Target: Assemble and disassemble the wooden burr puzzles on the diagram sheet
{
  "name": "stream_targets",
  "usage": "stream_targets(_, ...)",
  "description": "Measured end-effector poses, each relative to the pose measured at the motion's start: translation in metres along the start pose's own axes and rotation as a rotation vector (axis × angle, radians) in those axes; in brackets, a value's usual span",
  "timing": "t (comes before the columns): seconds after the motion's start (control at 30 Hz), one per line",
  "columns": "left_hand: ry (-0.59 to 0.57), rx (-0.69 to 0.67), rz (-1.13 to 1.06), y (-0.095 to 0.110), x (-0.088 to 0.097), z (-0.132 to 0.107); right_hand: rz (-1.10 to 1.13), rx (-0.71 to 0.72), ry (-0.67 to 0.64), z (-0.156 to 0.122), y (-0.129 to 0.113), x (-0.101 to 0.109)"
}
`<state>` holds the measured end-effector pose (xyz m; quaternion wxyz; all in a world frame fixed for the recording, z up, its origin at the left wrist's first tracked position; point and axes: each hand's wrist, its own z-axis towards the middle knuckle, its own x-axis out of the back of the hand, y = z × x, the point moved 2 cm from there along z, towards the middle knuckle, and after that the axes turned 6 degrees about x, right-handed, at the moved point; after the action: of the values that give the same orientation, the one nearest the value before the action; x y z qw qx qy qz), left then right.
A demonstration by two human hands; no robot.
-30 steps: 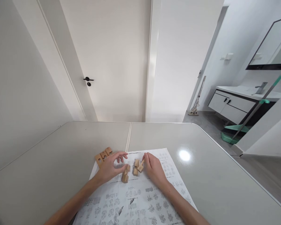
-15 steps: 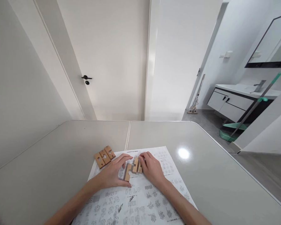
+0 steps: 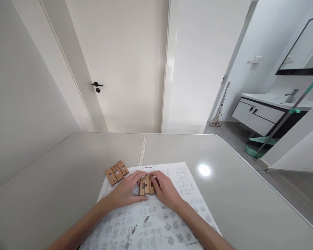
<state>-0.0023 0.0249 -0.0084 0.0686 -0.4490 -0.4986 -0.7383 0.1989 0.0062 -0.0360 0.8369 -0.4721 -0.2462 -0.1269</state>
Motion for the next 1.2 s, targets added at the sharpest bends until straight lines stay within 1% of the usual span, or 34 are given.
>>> stream_targets(0.23, 0.046, 0.008, 0.034, -0.0024, -0.0025, 0.0008, 0.073, -0.024, -0.034, -0.0012, 0.0009, -0.0011)
stream_targets(0.47, 0.020, 0.049, 0.108, -0.0048, -0.0027, 0.0019, 0.124, -0.023, -0.038, -0.0007, 0.0030, -0.0011)
stream_targets(0.87, 0.054, 0.028, 0.120, -0.0017, -0.0041, 0.0037, 0.165, -0.020, -0.044, -0.0021, 0.0053, -0.0025)
stream_targets(1.2, 0.036, 0.038, 0.132, 0.0022, -0.0006, 0.0027, 0.177, -0.007, -0.045, -0.0009, 0.0034, -0.0017)
